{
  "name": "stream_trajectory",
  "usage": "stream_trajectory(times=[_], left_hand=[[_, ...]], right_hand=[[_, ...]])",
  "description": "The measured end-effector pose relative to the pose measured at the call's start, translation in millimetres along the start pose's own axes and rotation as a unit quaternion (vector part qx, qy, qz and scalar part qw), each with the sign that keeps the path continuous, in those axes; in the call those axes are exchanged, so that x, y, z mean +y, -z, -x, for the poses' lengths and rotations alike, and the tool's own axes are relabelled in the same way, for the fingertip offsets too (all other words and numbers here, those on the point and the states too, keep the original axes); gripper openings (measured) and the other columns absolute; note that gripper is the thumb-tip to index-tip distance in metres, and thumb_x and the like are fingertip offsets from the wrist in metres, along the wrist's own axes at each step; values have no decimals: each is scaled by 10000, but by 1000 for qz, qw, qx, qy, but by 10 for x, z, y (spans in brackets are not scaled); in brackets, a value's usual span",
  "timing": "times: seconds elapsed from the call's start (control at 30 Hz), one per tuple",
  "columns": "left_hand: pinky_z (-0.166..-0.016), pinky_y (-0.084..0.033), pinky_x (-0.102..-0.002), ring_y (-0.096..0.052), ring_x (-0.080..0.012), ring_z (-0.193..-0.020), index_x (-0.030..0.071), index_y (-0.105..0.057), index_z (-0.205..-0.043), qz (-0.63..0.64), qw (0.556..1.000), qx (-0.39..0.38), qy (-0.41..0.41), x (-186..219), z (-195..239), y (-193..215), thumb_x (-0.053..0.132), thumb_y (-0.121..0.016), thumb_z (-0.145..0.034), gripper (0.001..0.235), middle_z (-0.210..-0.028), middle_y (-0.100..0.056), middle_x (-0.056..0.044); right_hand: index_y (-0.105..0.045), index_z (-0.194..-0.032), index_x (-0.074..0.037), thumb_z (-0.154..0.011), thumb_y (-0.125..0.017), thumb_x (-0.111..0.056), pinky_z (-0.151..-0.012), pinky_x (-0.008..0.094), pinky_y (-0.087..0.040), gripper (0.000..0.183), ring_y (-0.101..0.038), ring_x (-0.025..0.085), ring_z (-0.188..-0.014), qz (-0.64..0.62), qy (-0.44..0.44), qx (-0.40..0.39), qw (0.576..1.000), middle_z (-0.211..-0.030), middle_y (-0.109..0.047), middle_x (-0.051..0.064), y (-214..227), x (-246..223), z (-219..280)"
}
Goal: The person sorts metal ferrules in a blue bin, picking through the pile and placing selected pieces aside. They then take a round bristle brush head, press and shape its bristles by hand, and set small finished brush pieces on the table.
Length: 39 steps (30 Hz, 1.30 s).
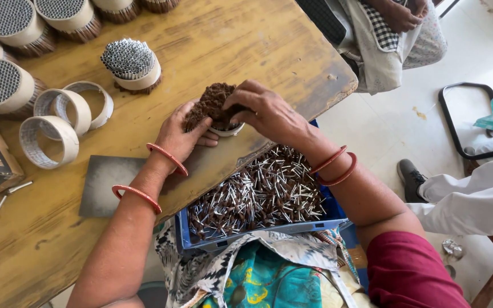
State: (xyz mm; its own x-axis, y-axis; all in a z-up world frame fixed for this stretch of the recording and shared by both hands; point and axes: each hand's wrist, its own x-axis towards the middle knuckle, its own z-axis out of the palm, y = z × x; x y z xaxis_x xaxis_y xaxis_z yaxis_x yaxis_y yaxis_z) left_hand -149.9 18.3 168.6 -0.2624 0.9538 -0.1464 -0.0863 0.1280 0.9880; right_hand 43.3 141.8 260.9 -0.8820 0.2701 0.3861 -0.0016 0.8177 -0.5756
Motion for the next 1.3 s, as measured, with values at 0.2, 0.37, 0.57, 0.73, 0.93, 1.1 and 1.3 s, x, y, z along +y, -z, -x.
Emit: stream_trajectory(times=[0.2, 0.37, 0.57, 0.73, 0.93, 1.1, 1.3], left_hand=[[-642, -657, -307, -726, -184, -740, -9, -591, -1286, 60, 998, 34, -10, -24, 24, 134, 108, -640, -1024, 291, -982, -692, -132], [-714, -662, -322, -729, -187, -839, -7, -625, -1180, 146, 984, 67, -74, 16, 64, 240, 144, -688, -1032, 220, -1058, -673, -105], [-673, -649, -339, -730, -198, -786, 27, -629, -1121, 223, 972, 45, -66, 371, 232, 129, 196, -695, -989, 224, -1033, -705, -106], [-709, -656, -343, -737, -200, -826, 14, -634, -1116, 204, 974, 40, -92, 249, 188, 123, 192, -701, -1002, 222, -1039, -715, -109], [-762, -676, -342, -769, -210, -855, 15, -640, -1104, 211, 973, 43, -86, 379, 240, 102, 180, -696, -999, 203, -1012, -723, -120], [-668, -651, -331, -738, -196, -795, 18, -639, -1087, 163, 983, 42, -74, 333, 227, 97, 170, -687, -1001, 181, -1003, -735, -123], [-726, -687, -322, -776, -198, -833, 7, -647, -1099, 164, 983, 38, -69, 395, 232, 74, 130, -709, -975, 186, -985, -734, -112]], right_hand=[[-698, -1064, -59, -920, -736, -69, -769, 394, -579, 149, -711, 316, -910, 31, -1, -11, 999, -1036, -690, 124, -157, 182, 60], [-692, -1172, -54, -940, -709, -66, -763, 387, -585, 234, -737, 298, -890, 0, -60, 11, 998, -1026, -706, 122, 34, -112, -32], [-693, -1184, -67, -966, -705, -75, -780, 402, -569, 218, -724, 320, -921, 39, -30, 1, 999, -1028, -732, 122, -37, -81, 65], [-686, -1188, -54, -962, -709, -82, -751, 383, -570, 229, -716, 291, -884, 43, -76, 49, 995, -1039, -721, 135, 21, -146, 97], [-528, -1292, -76, -912, -776, -149, -657, 382, -516, 460, -694, 253, -759, 38, -173, -1, 984, -924, -738, 77, -83, -129, 189], [-512, -1356, -120, -919, -758, -140, -589, 354, -513, 502, -685, 205, -657, -24, -234, 50, 971, -916, -753, 63, -186, -201, 168], [-717, -1136, -101, -954, -740, -134, -699, 338, -582, 187, -744, 208, -805, -26, -161, 92, 982, -983, -762, 67, -244, -175, 238]])
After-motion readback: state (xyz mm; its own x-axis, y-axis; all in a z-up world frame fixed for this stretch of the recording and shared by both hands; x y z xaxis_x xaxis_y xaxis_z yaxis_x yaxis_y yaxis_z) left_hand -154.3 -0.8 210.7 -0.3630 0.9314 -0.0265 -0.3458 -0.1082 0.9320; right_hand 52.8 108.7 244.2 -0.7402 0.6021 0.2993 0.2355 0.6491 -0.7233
